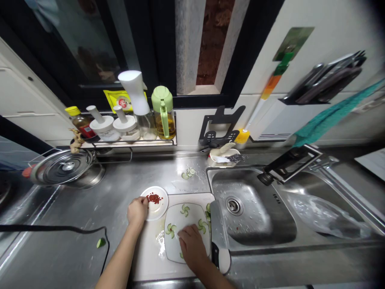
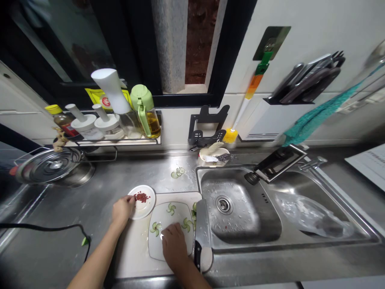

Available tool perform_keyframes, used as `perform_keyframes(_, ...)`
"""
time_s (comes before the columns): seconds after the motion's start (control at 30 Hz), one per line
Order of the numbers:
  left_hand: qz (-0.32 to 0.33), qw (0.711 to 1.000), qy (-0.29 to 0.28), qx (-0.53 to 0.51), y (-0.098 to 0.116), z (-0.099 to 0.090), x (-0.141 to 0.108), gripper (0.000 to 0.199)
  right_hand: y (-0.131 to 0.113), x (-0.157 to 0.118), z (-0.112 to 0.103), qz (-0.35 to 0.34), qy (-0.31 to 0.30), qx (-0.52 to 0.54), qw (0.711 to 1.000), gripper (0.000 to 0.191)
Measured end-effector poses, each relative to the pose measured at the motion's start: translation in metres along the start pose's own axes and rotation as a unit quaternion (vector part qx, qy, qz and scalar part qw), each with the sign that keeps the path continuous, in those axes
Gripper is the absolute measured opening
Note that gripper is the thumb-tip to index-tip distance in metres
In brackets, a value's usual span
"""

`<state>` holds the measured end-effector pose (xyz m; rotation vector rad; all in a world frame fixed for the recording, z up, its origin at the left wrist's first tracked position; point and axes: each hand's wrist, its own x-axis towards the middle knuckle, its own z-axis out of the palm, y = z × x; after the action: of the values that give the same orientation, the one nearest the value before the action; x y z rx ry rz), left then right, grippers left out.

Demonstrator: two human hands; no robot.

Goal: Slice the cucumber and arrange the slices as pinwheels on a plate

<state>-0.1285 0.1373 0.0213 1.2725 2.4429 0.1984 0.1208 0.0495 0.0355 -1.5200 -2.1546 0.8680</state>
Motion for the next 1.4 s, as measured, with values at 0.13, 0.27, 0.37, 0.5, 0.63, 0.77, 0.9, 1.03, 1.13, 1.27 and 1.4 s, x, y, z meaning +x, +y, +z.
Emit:
perform_keyframes(0.13, 0.001, 1.000, 0.014, -0.015, -0.002, -0.006, -0.005, 0.033, 0.004, -0.003, -0.002, -0.007, 0.006, -0.007, 1.000, 0.019)
perform_keyframes(0.27, 0.010, 0.999, 0.033, -0.035, -0.007, -0.011, -0.018, 0.031, 0.010, -0.006, -0.004, -0.007, 0.015, -0.013, 1.000, 0.021)
perform_keyframes(0.37, 0.077, 0.990, 0.063, -0.099, -0.002, -0.005, -0.037, 0.027, 0.015, -0.007, -0.008, -0.004, 0.024, -0.019, 1.000, 0.022)
perform_keyframes(0.5, 0.229, 0.952, 0.047, -0.200, 0.024, 0.017, -0.067, 0.024, 0.018, -0.002, -0.015, 0.002, 0.040, -0.034, 0.999, 0.021)
perform_keyframes(0.63, 0.320, 0.921, 0.006, -0.221, 0.054, 0.038, -0.087, 0.022, 0.023, 0.011, -0.019, 0.010, 0.052, -0.046, 0.998, 0.023)
perform_keyframes(0.77, 0.346, 0.918, -0.004, -0.192, 0.068, 0.051, -0.090, 0.022, 0.028, 0.023, -0.019, 0.024, 0.056, -0.052, 0.997, 0.030)
perform_keyframes(0.9, 0.352, 0.920, -0.019, -0.171, 0.069, 0.059, -0.087, 0.022, 0.028, 0.029, -0.018, 0.031, 0.054, -0.050, 0.997, 0.034)
perform_keyframes(1.03, 0.353, 0.922, -0.018, -0.159, 0.070, 0.063, -0.085, 0.022, 0.024, 0.031, -0.018, 0.039, 0.049, -0.050, 0.997, 0.035)
perform_keyframes(1.13, 0.354, 0.923, -0.018, -0.149, 0.071, 0.063, -0.085, 0.022, 0.022, 0.032, -0.019, 0.048, 0.037, -0.056, 0.997, 0.037)
perform_keyframes(1.27, 0.352, 0.924, -0.018, -0.150, 0.072, 0.065, -0.084, 0.021, 0.020, 0.034, -0.020, 0.051, 0.027, -0.071, 0.996, 0.037)
perform_keyframes(1.4, 0.348, 0.925, -0.018, -0.151, 0.071, 0.067, -0.083, 0.021, 0.021, 0.035, -0.019, 0.051, 0.031, -0.082, 0.995, 0.034)
